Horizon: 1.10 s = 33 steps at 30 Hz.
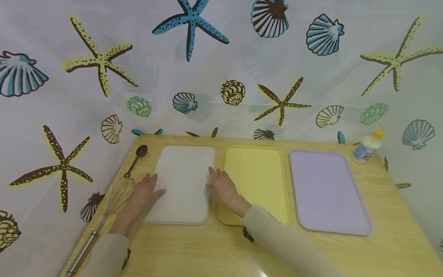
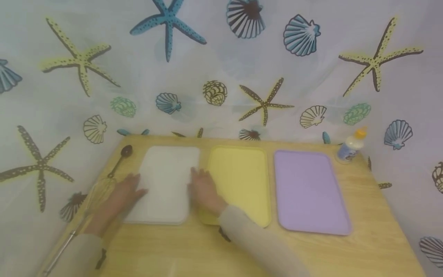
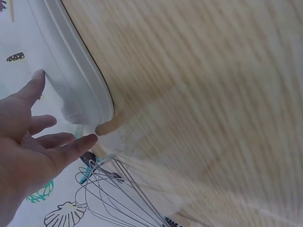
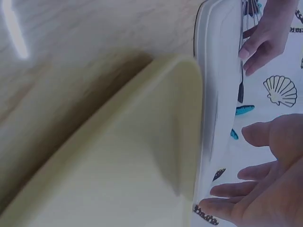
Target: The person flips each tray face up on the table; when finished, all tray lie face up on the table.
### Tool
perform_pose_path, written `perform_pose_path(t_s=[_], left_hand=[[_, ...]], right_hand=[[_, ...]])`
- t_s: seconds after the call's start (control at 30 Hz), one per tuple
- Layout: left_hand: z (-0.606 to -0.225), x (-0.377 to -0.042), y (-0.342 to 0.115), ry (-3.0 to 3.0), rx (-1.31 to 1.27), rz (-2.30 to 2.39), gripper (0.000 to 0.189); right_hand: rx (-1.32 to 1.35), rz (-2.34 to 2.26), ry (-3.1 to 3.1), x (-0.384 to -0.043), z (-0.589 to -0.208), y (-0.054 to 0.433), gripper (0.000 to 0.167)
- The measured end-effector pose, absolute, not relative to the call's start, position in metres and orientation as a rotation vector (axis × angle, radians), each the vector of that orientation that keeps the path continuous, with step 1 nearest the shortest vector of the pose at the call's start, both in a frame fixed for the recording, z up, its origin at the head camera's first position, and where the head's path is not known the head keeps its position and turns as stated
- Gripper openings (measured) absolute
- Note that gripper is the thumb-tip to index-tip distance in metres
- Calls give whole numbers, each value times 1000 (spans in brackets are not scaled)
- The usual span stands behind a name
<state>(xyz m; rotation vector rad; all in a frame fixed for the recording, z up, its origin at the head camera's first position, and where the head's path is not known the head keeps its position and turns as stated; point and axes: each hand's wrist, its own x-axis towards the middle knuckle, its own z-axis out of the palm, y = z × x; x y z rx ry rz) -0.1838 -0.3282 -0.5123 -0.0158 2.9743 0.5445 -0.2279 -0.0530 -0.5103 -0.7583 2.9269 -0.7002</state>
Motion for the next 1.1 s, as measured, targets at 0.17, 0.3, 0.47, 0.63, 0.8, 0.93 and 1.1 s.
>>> perform_pose_path(t_s=[0.17, 0.3, 0.47, 0.63, 0.8, 0.93, 1.1], left_hand=[[-509, -188, -327, 2924, -42, 528, 71], [-508, -194, -328, 2918, -25, 500, 71], [-508, -199, -330, 2908, -2, 435, 71], [-504, -200, -328, 2872, 23, 401, 69], [-499, -199, -327, 2851, 27, 393, 66], [-498, -197, -327, 2846, 25, 428, 65], [-499, -195, -330, 2856, 42, 437, 65]], right_hand=[[-709, -715, 2901, -223, -504, -68, 61], [-676, -728, 2901, -222, -505, -76, 60], [-626, -645, 2885, -222, -512, -84, 59], [-557, -576, 2892, -221, -514, -90, 56], [-488, -492, 2926, -218, -518, -96, 54], [-439, -445, 2968, -214, -518, -102, 54], [-405, -420, 3006, -212, -517, -107, 53]])
